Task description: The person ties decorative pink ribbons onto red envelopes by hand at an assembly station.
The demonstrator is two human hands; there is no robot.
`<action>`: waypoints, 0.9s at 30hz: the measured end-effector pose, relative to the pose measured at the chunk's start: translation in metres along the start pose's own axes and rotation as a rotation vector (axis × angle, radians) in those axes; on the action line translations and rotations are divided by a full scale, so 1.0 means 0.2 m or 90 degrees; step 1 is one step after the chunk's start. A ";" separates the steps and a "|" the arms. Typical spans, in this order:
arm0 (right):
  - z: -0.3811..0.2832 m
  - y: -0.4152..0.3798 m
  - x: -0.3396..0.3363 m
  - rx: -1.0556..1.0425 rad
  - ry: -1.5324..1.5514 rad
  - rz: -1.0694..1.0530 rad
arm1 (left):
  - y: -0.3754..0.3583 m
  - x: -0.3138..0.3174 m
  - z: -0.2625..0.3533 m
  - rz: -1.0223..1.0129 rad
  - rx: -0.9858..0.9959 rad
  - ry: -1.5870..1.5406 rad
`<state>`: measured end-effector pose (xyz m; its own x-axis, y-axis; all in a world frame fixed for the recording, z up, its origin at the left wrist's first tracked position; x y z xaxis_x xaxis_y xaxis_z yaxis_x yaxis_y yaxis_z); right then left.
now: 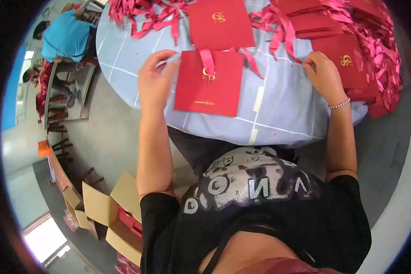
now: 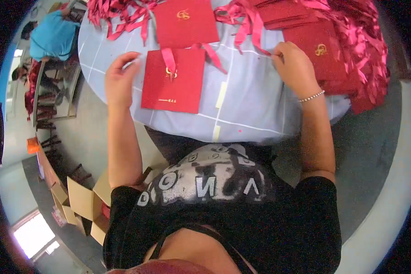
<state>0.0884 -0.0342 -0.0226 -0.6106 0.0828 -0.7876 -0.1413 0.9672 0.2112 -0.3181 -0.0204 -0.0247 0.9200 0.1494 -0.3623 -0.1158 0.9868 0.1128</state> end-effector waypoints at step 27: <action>-0.11 0.02 0.07 0.081 0.088 -0.045 | -0.08 0.15 0.23 -0.107 0.285 0.385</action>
<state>0.0616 -0.0339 -0.0204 -0.7049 -0.0119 -0.7092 -0.0934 0.9927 0.0762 -0.2714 -0.0338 0.0047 0.5319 0.1350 -0.8360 0.2885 0.8993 0.3287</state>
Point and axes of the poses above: each hand's wrist, its own y-axis towards the middle knuckle, its own x-axis out of the palm, z = x × y, the point moved 9 cm from there along y, towards the middle knuckle, and after that the axes turned 10 degrees about y, right-handed, at the moved point
